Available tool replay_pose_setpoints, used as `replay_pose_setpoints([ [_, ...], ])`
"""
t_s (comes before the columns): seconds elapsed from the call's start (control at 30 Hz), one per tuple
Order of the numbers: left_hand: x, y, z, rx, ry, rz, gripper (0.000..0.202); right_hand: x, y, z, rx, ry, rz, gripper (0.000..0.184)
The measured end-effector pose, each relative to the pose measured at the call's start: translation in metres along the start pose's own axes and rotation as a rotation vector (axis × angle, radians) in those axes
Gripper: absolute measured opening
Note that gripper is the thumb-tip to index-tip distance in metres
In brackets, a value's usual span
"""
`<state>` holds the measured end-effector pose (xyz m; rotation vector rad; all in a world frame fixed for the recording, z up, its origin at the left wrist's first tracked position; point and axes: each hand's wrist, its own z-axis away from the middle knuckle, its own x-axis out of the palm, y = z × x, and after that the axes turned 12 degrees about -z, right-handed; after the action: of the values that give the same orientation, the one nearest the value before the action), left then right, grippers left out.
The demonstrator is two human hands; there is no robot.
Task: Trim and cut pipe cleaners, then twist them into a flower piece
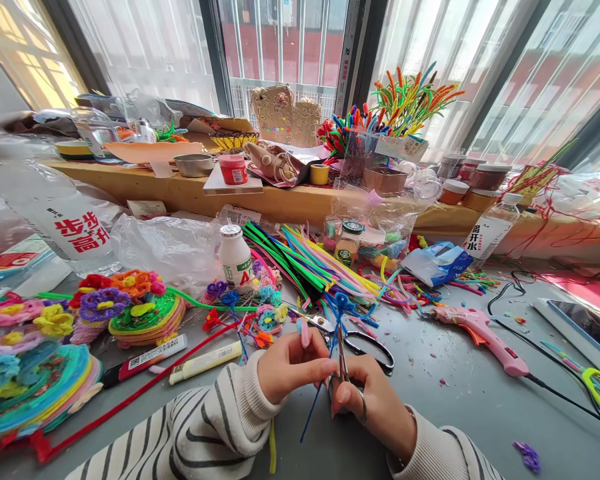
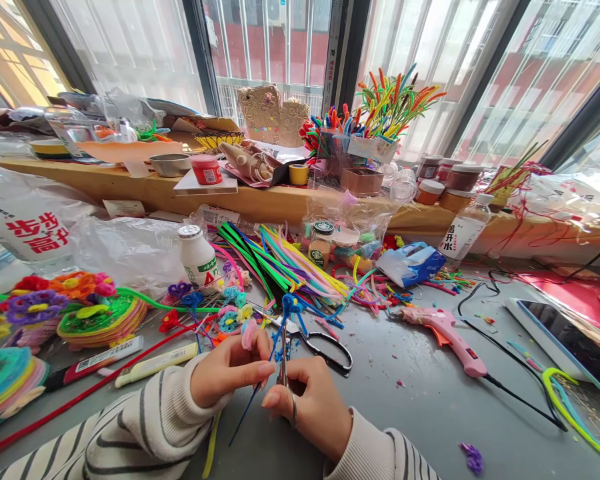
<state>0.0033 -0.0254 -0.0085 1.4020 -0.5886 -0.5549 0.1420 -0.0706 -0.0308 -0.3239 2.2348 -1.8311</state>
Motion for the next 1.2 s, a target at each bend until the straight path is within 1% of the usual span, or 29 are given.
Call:
replay_pose_setpoints([
  [0.37,-0.0006,0.0004,0.0002,-0.006,0.013,0.001,0.030,-0.0009,0.0004,-0.0019,0.024,0.058,0.102,0.061],
  [0.5,0.0002,0.0020,0.0000,-0.007,0.029,-0.022,0.032,-0.0014,-0.0004,-0.0021,0.049,0.070,0.120,0.061],
  [0.73,0.0004,0.0019,-0.0004,-0.027,0.021,-0.024,0.033,-0.0018,0.0006,-0.0028,0.067,0.089,0.126,0.058],
  [0.9,-0.0007,0.0034,-0.0002,-0.005,0.026,-0.040,0.032,-0.0014,0.0012,-0.0035,0.059,0.095,0.147,0.059],
  [1.03,-0.0013,0.0049,0.0003,0.003,0.031,-0.043,0.030,-0.0013,0.0005,-0.0031,0.046,0.105,0.120,0.059],
  [1.2,-0.0018,0.0045,0.0006,0.015,0.031,-0.036,0.030,-0.0023,0.0008,-0.0006,0.002,0.110,0.097,0.062],
])
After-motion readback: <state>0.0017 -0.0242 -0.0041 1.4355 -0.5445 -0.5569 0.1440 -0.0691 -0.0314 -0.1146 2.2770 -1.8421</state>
